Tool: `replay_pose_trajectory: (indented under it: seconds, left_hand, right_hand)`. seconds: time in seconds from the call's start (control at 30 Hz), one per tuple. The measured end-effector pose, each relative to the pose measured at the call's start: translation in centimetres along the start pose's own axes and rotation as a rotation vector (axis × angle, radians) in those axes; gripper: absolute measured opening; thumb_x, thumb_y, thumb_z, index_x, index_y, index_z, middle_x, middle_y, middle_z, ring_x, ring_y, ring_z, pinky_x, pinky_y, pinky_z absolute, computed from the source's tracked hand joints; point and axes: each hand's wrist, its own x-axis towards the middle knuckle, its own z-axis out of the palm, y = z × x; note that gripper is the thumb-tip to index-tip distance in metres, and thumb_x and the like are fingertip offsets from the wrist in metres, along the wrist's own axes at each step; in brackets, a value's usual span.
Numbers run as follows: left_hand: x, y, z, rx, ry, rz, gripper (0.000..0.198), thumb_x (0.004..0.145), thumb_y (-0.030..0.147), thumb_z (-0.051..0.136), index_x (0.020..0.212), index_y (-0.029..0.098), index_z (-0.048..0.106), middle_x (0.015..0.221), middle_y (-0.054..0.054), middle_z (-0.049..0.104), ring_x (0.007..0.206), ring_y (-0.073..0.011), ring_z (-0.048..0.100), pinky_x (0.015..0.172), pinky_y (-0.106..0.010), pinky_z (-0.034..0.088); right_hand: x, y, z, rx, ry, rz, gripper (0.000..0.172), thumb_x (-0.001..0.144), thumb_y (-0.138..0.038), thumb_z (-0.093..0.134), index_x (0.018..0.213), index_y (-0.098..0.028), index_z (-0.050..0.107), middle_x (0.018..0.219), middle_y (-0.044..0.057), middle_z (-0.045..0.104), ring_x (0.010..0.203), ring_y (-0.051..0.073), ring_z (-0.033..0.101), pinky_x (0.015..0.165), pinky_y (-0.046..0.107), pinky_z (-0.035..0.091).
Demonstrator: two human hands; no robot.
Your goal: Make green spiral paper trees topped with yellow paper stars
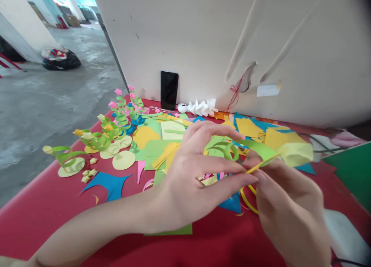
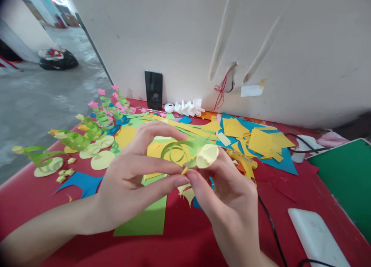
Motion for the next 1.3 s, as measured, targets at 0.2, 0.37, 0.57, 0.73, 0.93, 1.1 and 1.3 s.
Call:
replay_pose_trajectory:
  seconds: [0.2, 0.37, 0.57, 0.73, 0.93, 1.1, 1.3]
  left_hand:
    - [0.08, 0.02, -0.01, -0.077, -0.1, -0.115, 0.01, 0.076, 0.025, 0.07, 0.069, 0.021, 0.074, 0.106, -0.006, 0.065, 0.099, -0.0207, 0.059, 0.095, -0.041, 0.044]
    - [0.02, 0.06, -0.18, -0.135, -0.11, -0.155, 0.008, 0.075, 0.026, 0.071, 0.07, 0.021, 0.074, 0.109, -0.004, 0.066, 0.104, -0.0202, 0.058, 0.095, -0.039, 0.044]
    - [0.04, -0.22, -0.32, -0.174, -0.123, -0.144, 0.011, 0.074, 0.025, 0.072, 0.064, 0.019, 0.072, 0.112, -0.005, 0.068, 0.108, -0.0222, 0.057, 0.096, -0.04, 0.044]
    - [0.1, -0.27, -0.08, -0.183, -0.105, -0.125, 0.007, 0.073, 0.025, 0.073, 0.067, 0.022, 0.072, 0.111, -0.004, 0.069, 0.106, -0.0242, 0.059, 0.094, -0.044, 0.046]
    - [-0.17, -0.27, -0.36, -0.242, -0.074, -0.119, 0.021, 0.086, 0.029, 0.057, 0.07, 0.02, 0.068, 0.109, -0.005, 0.068, 0.106, -0.0211, 0.059, 0.096, -0.039, 0.044]
    - [-0.31, -0.3, -0.49, -0.283, -0.07, -0.196, 0.041, 0.093, 0.03, 0.045, 0.055, 0.019, 0.056, 0.101, -0.004, 0.066, 0.103, -0.018, 0.057, 0.094, -0.036, 0.045]
    - [-0.4, -0.54, -0.26, -0.512, 0.024, -0.174, 0.049, 0.096, 0.022, 0.037, 0.048, 0.019, 0.046, 0.091, 0.0, 0.069, 0.108, -0.015, 0.056, 0.1, -0.034, 0.043]
  right_hand:
    - [0.48, -0.03, -0.37, 0.155, -0.119, 0.131, 0.009, 0.079, -0.033, 0.066, 0.083, -0.037, 0.072, 0.076, -0.006, 0.067, 0.071, 0.009, 0.063, 0.065, 0.016, 0.052]
    - [0.73, -0.2, -0.4, 0.149, -0.125, 0.144, 0.006, 0.076, -0.033, 0.069, 0.079, -0.036, 0.073, 0.071, -0.006, 0.069, 0.075, 0.008, 0.064, 0.067, 0.011, 0.05]
    - [0.85, -0.17, -0.39, 0.254, -0.191, 0.174, 0.006, 0.075, -0.032, 0.069, 0.076, -0.037, 0.072, 0.079, -0.007, 0.066, 0.07, 0.007, 0.063, 0.061, 0.01, 0.051]
    - [0.76, -0.01, -0.39, 0.295, -0.248, 0.21, 0.006, 0.078, -0.031, 0.066, 0.08, -0.035, 0.071, 0.079, -0.006, 0.067, 0.071, 0.008, 0.063, 0.061, 0.011, 0.051]
    - [0.46, -0.25, -0.33, 0.325, -0.249, 0.244, 0.015, 0.081, -0.031, 0.064, 0.092, -0.039, 0.07, 0.085, -0.008, 0.069, 0.082, 0.008, 0.065, 0.072, 0.01, 0.051]
    - [0.21, 0.07, -0.34, 0.315, -0.237, 0.266, 0.013, 0.078, -0.033, 0.065, 0.089, -0.036, 0.07, 0.08, -0.005, 0.069, 0.069, 0.01, 0.063, 0.06, 0.014, 0.052]
    - [0.51, -0.25, -0.03, 0.35, -0.196, 0.25, 0.017, 0.079, -0.032, 0.065, 0.094, -0.037, 0.071, 0.086, -0.004, 0.071, 0.073, 0.01, 0.066, 0.071, 0.015, 0.054]
